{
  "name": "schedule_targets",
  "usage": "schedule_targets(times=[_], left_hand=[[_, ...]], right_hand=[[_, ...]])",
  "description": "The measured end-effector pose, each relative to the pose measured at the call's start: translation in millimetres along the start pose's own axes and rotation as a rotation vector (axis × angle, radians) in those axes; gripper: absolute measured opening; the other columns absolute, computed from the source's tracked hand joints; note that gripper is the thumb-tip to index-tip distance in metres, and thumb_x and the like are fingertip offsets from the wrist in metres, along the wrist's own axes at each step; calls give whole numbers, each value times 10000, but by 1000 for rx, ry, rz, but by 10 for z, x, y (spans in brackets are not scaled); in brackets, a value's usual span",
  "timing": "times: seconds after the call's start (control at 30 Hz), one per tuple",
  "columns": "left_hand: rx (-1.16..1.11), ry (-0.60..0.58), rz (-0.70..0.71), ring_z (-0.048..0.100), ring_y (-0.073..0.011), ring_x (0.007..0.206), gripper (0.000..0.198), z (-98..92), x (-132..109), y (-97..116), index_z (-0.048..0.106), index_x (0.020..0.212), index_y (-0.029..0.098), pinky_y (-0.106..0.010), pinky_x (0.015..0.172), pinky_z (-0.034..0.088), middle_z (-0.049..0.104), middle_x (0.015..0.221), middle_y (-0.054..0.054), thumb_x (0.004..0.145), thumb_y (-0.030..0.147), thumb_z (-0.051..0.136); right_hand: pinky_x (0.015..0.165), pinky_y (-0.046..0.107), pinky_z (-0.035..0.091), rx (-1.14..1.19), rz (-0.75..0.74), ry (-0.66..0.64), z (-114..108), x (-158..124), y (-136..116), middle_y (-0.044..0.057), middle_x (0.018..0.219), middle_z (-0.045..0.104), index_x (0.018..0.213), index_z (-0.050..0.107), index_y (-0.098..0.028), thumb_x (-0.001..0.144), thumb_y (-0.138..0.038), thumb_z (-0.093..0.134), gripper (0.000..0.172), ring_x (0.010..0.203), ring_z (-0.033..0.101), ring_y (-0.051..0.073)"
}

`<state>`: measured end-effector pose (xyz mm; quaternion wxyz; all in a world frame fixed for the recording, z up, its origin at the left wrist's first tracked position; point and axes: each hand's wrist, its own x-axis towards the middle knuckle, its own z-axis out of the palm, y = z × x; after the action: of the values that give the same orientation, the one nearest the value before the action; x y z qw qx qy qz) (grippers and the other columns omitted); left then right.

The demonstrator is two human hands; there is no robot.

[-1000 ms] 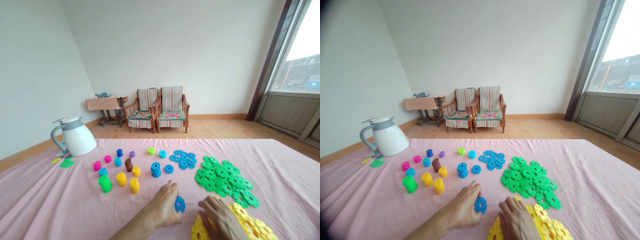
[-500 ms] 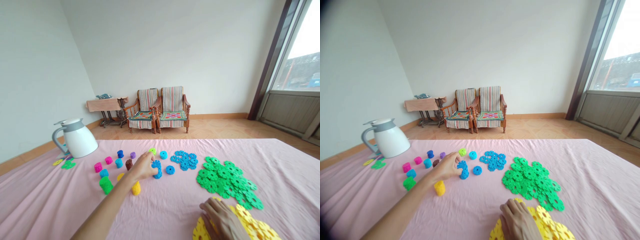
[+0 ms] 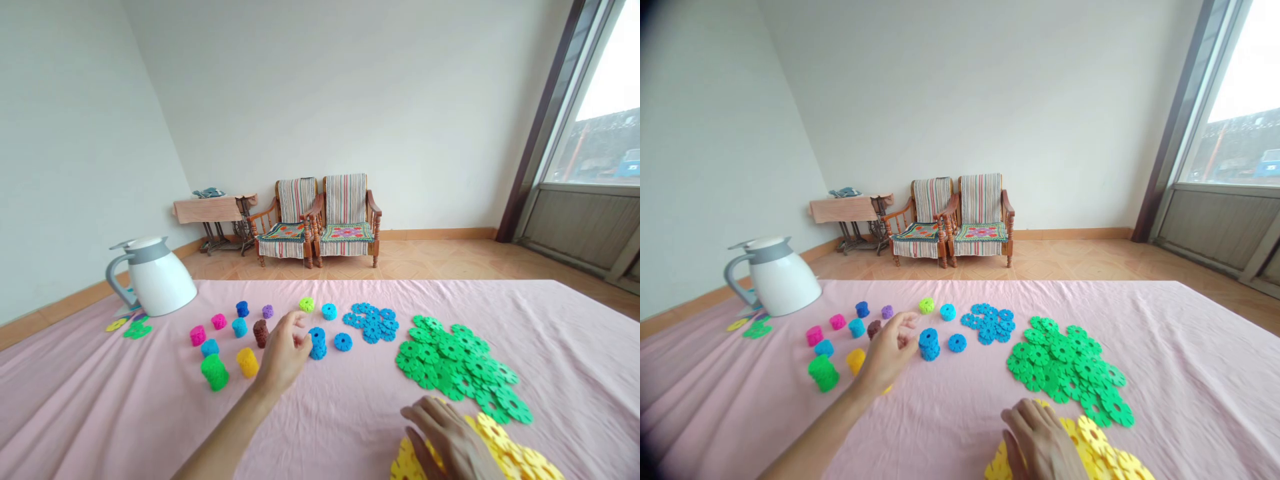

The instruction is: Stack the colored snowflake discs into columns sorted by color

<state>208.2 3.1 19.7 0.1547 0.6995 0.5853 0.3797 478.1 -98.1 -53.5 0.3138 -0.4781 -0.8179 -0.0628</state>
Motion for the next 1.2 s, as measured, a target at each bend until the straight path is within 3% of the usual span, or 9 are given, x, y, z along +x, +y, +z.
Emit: schedule_targets(times=[0.03,0.13,0.2,0.33,0.53,0.7,0.83,1.0,1.2], left_hand=[[-74,46,-34,594,-121,644,359,39,-130,3,499,1115,182,-273,647,495,612,1029,-55,758,176,473],[-122,19,-92,580,-122,612,475,178,-476,-19,471,1211,194,-246,587,483,643,908,-25,739,139,488],[-128,33,-114,569,-119,593,552,249,-609,-42,420,1284,191,-240,573,476,638,845,-9,741,116,478],[-138,66,-115,563,-122,595,596,282,-654,-60,383,1320,180,-250,576,479,636,858,-17,737,91,471],[-119,73,-61,577,-127,610,509,168,-673,-62,455,1239,187,-260,605,488,643,943,-43,741,83,459],[6,60,22,576,-116,607,336,-108,-450,-49,510,1126,179,-266,665,491,635,963,-43,804,111,442],[398,-124,168,591,-193,946,192,-283,-81,3,624,939,181,-295,848,438,657,971,-55,800,110,512],[661,-277,139,606,-298,920,89,-209,139,77,683,728,171,-400,824,403,692,830,-100,745,164,596],[699,-350,89,641,-265,788,161,-101,165,72,662,586,182,-377,797,375,687,675,-75,733,200,599]], right_hand=[[629,276,508,37,2,25,-9,30,-42,33,785,649,890,599,-251,879,-185,447,165,694,639,174],[668,273,528,197,22,86,11,171,-208,60,872,680,1036,595,-242,914,-204,395,238,755,663,172],[677,264,535,321,38,40,70,310,-321,65,892,691,1100,571,-219,911,-192,390,263,767,668,163],[650,278,535,460,136,-83,239,645,-454,64,873,697,1078,566,-180,887,-178,389,261,730,659,159],[637,272,508,470,153,-72,412,999,-398,68,852,695,1009,605,-159,848,-152,405,257,706,648,155],[717,283,496,408,168,-91,470,1209,-298,81,893,705,966,633,-147,843,-118,389,276,782,658,167],[829,297,475,383,216,-141,555,1418,-244,115,1033,706,1119,601,-133,827,-60,364,383,962,652,184],[880,306,439,324,277,-264,664,1614,-240,92,1068,709,1167,593,-160,754,-5,393,485,1034,635,195],[890,304,412,263,308,-370,685,1703,-294,105,1101,697,1161,605,-140,746,-16,406,477,1046,632,213]])
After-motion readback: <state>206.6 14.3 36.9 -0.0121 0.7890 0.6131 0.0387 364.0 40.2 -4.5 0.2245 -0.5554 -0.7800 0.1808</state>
